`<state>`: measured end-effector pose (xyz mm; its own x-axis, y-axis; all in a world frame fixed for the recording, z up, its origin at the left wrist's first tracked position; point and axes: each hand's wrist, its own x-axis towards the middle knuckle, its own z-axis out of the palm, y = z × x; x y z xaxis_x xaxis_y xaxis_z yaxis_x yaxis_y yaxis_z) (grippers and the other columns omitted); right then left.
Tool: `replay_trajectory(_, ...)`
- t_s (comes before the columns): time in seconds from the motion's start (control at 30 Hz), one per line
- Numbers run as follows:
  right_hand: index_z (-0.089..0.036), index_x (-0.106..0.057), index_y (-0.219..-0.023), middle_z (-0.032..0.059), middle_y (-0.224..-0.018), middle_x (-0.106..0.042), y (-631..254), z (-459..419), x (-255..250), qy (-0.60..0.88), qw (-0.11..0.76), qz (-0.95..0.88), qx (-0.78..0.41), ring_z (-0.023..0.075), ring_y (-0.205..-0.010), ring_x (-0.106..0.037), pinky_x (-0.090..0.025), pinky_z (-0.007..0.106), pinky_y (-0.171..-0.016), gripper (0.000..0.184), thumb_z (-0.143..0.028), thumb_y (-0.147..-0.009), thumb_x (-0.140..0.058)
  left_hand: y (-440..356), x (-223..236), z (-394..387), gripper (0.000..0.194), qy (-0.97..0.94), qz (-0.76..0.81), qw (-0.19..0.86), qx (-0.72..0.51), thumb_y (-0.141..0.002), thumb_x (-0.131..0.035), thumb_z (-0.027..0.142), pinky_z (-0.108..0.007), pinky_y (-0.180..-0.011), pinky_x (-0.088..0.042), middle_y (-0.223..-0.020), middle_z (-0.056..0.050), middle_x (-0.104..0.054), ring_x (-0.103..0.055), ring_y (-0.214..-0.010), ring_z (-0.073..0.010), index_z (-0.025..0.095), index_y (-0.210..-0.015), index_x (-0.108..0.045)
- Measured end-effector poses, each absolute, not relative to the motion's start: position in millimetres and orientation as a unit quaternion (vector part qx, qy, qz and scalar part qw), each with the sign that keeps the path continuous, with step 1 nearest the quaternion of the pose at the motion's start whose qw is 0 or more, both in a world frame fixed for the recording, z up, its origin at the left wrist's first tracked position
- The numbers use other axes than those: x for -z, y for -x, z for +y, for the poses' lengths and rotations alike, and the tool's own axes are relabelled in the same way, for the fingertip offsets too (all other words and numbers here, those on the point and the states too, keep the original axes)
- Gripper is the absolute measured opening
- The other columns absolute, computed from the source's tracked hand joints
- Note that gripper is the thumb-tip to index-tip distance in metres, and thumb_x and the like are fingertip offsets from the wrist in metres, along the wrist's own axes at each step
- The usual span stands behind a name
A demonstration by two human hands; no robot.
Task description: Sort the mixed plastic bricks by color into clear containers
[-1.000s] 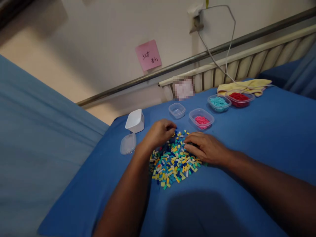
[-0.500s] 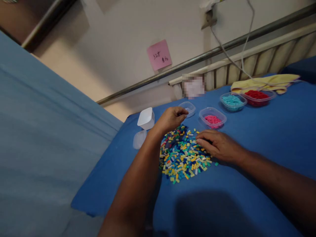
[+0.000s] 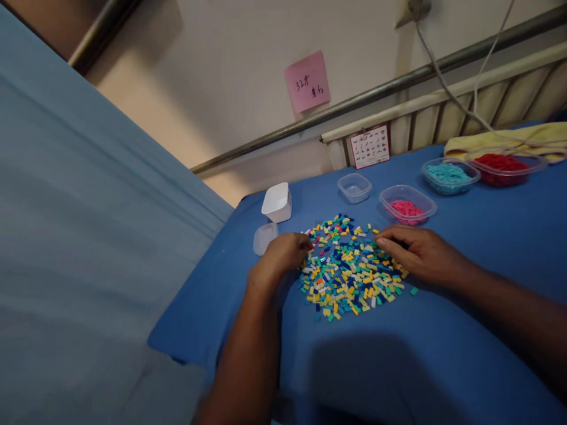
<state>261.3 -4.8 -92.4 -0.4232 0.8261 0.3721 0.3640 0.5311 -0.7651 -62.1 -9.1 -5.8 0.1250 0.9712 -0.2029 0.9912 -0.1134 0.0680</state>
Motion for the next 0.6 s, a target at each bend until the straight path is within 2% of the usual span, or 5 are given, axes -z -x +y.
replay_trajectory(0.27, -0.024, -0.079, -0.105, 0.006, -0.1, -0.082, -261.7, -4.8, 92.9, 0.38, 0.376, -0.789, -0.304, 0.0239, -0.085, -0.074, -0.058, 0.037, -0.074, 0.032, -0.045, -0.108, -0.055, 59.6, 8.0, -7.5, 0.027, -0.755, 0.649, 0.04, 0.086, -0.096, -0.061, 0.023, -0.032, -0.072, -0.044, -0.11, -0.01, -0.08, -0.072, -0.096, -0.0286, 0.026, -0.114, -0.081)
replay_trajectory(0.43, -0.025, -0.079, -0.107, 0.0062, -0.102, -0.082, -261.3, -5.5, 93.0, 0.386, 0.378, -0.785, -0.303, 0.0245, -0.087, -0.074, -0.058, 0.039, -0.077, 0.03, -0.045, -0.108, -0.056, 51.6, 7.5, -12.2, 0.023, -0.778, 0.624, 0.023, 0.074, -0.1, -0.057, 0.024, -0.033, -0.071, -0.043, -0.111, -0.012, -0.076, -0.07, -0.092, -0.026, 0.021, -0.105, -0.08)
replay_trajectory(0.6, -0.025, -0.078, -0.107, 0.0062, -0.101, -0.082, -261.9, -4.6, 92.6, 0.38, 0.374, -0.791, -0.3, 0.0236, -0.085, -0.074, -0.057, 0.039, -0.076, 0.031, -0.044, -0.108, -0.055, 48.2, 4.5, -13.1, 0.019, -0.778, 0.621, 0.05, 0.08, -0.096, -0.059, 0.018, -0.032, -0.075, -0.044, -0.104, -0.011, -0.075, -0.068, -0.09, -0.0238, 0.02, -0.1, -0.078)
